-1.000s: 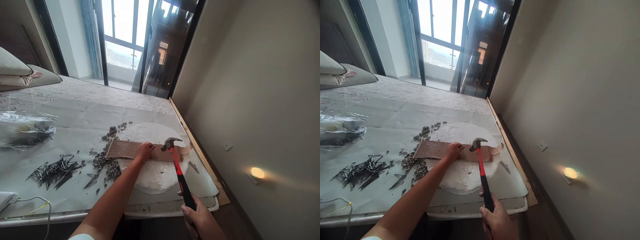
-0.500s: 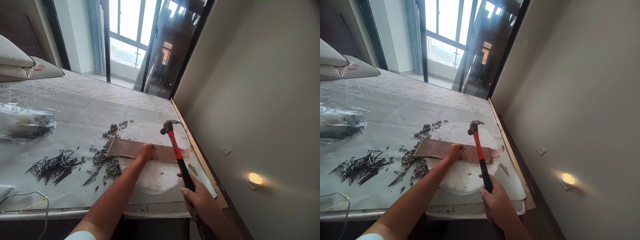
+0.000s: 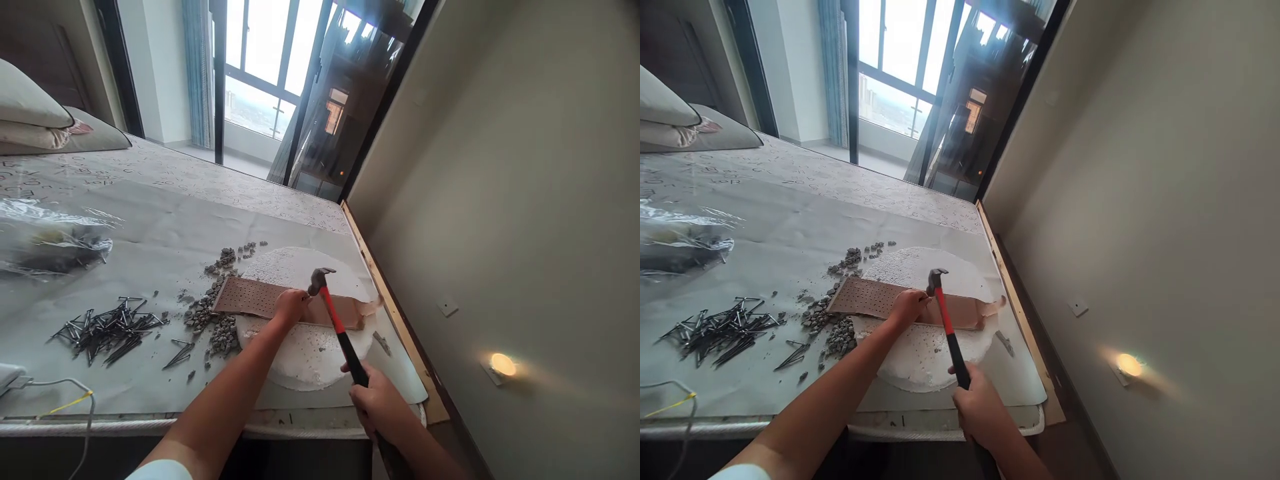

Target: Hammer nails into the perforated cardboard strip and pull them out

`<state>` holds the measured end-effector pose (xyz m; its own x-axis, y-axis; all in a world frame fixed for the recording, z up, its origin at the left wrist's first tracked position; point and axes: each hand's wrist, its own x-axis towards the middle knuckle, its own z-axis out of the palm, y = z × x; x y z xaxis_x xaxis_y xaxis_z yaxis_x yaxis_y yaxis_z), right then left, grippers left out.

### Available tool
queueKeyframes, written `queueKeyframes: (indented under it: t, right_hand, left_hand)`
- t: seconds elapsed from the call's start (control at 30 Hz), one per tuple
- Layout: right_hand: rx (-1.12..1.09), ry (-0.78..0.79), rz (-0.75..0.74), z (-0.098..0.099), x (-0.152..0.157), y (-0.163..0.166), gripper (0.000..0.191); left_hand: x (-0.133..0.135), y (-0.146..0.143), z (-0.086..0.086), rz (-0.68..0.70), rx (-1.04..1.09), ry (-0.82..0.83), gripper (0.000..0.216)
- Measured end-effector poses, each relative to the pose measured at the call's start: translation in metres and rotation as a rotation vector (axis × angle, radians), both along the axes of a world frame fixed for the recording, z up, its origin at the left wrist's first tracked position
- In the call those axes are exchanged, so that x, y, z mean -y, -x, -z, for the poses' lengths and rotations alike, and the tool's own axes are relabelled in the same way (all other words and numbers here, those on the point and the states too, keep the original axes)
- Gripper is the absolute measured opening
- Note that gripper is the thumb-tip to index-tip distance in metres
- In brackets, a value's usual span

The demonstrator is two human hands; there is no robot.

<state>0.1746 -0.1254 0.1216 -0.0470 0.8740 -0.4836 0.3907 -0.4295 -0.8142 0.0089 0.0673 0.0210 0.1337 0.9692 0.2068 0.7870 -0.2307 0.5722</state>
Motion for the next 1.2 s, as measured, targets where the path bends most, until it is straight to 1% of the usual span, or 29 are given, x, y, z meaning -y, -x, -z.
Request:
queueKeyframes:
  t: [0.03, 0.17, 0.2, 0.33, 0.37, 0.5, 0.53, 0.67, 0.73, 0.8, 0.87, 0.93, 1.0, 1.03, 1.07, 1.2]
  right_hand:
    - [-0.004, -0.012, 0.005, 0.000, 0.000, 0.000, 0.046]
    - [-0.020, -0.146, 0.041, -0.003, 0.001, -0.001, 0.046]
    - [-0.007, -0.138, 0.042, -0.002, 0.001, -0.001, 0.046]
    - [0.032, -0.004, 0.009, 0.005, 0.000, 0.000, 0.040]
    - [0.023, -0.007, 0.013, 0.006, 0.001, 0.000, 0.040]
    - [-0.008, -0.112, 0.057, 0.005, 0.003, -0.001, 0.040]
    - [0.005, -0.103, 0.047, 0.005, 0.004, -0.001, 0.039]
    - [0.055, 0.017, -0.035, 0.004, 0.003, 0.000, 0.037]
    - [0.037, -0.028, -0.041, 0.003, 0.003, 0.000, 0.036]
    - [0.031, -0.135, -0.004, 0.003, 0.003, -0.001, 0.033]
    - [0.054, -0.181, 0.045, 0.005, 0.002, -0.002, 0.030]
    - [0.082, -0.110, 0.045, 0.009, 0.000, -0.002, 0.030]
    - [0.087, -0.010, 0.002, 0.012, -0.002, -0.002, 0.032]
    - [0.077, 0.014, -0.018, 0.013, -0.002, -0.001, 0.033]
    - [0.064, 0.005, -0.022, 0.012, -0.002, -0.001, 0.033]
    - [0.007, -0.133, 0.039, 0.002, 0.001, -0.002, 0.030]
  left_hand:
    - [0.000, 0.000, 0.001, 0.001, 0.000, -0.001, 0.028]
    - [0.000, 0.000, 0.001, 0.010, -0.018, 0.016, 0.030]
    - [0.000, 0.000, 0.000, 0.011, -0.021, 0.020, 0.030]
    - [0.001, 0.000, -0.001, 0.002, -0.014, 0.022, 0.026]
    - [0.002, 0.000, -0.001, -0.001, -0.018, 0.023, 0.027]
    - [0.003, 0.000, 0.000, -0.001, -0.040, 0.022, 0.029]
    - [0.004, 0.000, 0.001, -0.002, -0.040, 0.027, 0.029]
    - [0.005, 0.000, 0.002, -0.008, -0.042, 0.025, 0.029]
    - [0.004, 0.000, 0.002, -0.010, -0.051, 0.019, 0.030]
    - [0.004, 0.000, 0.002, -0.013, -0.058, 0.022, 0.030]
    - [0.004, 0.000, 0.002, -0.017, -0.061, 0.018, 0.028]
    - [0.005, 0.000, 0.003, -0.011, -0.070, 0.007, 0.027]
    - [0.006, -0.001, 0.005, 0.000, -0.089, -0.008, 0.026]
    - [0.006, -0.001, 0.006, 0.006, -0.097, -0.015, 0.025]
    - [0.005, -0.001, 0.007, 0.008, -0.101, -0.021, 0.025]
    - [0.004, -0.001, 0.006, 0.026, -0.056, -0.037, 0.021]
